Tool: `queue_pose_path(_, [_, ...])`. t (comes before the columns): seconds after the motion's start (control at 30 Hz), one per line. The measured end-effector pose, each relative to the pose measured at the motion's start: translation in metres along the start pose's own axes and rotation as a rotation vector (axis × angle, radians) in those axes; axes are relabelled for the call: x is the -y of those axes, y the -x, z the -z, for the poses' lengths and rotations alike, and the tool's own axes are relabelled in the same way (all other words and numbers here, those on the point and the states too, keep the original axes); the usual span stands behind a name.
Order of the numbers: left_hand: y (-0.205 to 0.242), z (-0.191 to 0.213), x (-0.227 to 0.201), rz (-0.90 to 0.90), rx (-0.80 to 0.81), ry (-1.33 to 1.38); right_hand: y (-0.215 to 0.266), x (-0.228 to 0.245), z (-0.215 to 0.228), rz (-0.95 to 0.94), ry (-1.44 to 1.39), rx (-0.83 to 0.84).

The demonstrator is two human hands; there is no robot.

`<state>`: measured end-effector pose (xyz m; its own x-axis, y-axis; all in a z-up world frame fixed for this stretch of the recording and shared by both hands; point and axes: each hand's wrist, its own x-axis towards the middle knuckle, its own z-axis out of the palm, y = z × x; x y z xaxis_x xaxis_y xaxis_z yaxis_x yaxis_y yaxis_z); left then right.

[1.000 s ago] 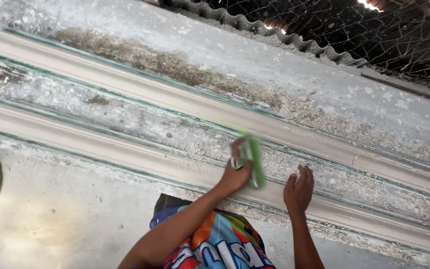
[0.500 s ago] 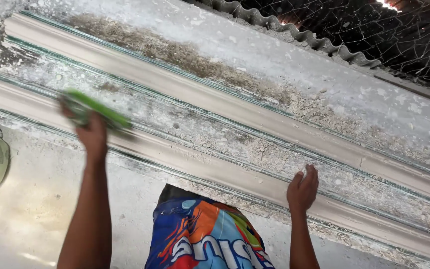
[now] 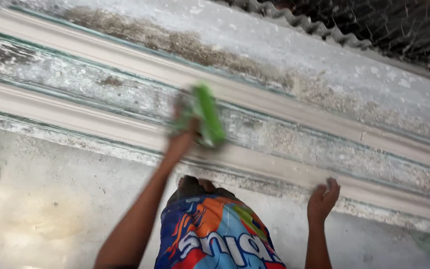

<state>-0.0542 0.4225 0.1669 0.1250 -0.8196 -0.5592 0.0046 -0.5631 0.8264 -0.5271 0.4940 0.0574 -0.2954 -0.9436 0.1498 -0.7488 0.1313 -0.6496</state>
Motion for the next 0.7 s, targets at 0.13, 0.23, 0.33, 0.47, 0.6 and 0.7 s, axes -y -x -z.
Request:
queue_pose_path(0.13, [0.022, 0.124, -0.003, -0.828, -0.463, 0.191, 0.095, -0.055, 0.012, -0.298, 0.098, -0.111])
queue_pose_path(0.23, [0.000, 0.148, 0.085, -0.424, -0.664, 0.224, 0.155, -0.062, 0.017, -0.580, 0.087, -0.052])
queue_pose_path(0.33, [-0.061, -0.045, 0.236, -0.106, -0.181, 0.211, 0.172, -0.016, 0.014, -0.847, -0.023, 0.082])
queue_pose_path(0.47, [-0.044, -0.074, 0.208, -0.133, -0.130, 0.190, 0.177, -0.005, -0.004, -0.883, -0.115, 0.069])
queue_pose_path(0.6, [-0.032, -0.046, 0.202, -0.157, -0.018, 0.188, 0.171, -0.022, 0.016, -0.942, -0.269, 0.047])
queue_pose_path(0.7, [-0.027, 0.057, 0.215, -0.176, 0.051, 0.159, 0.186, -0.035, 0.025, -0.993, -0.397, 0.037])
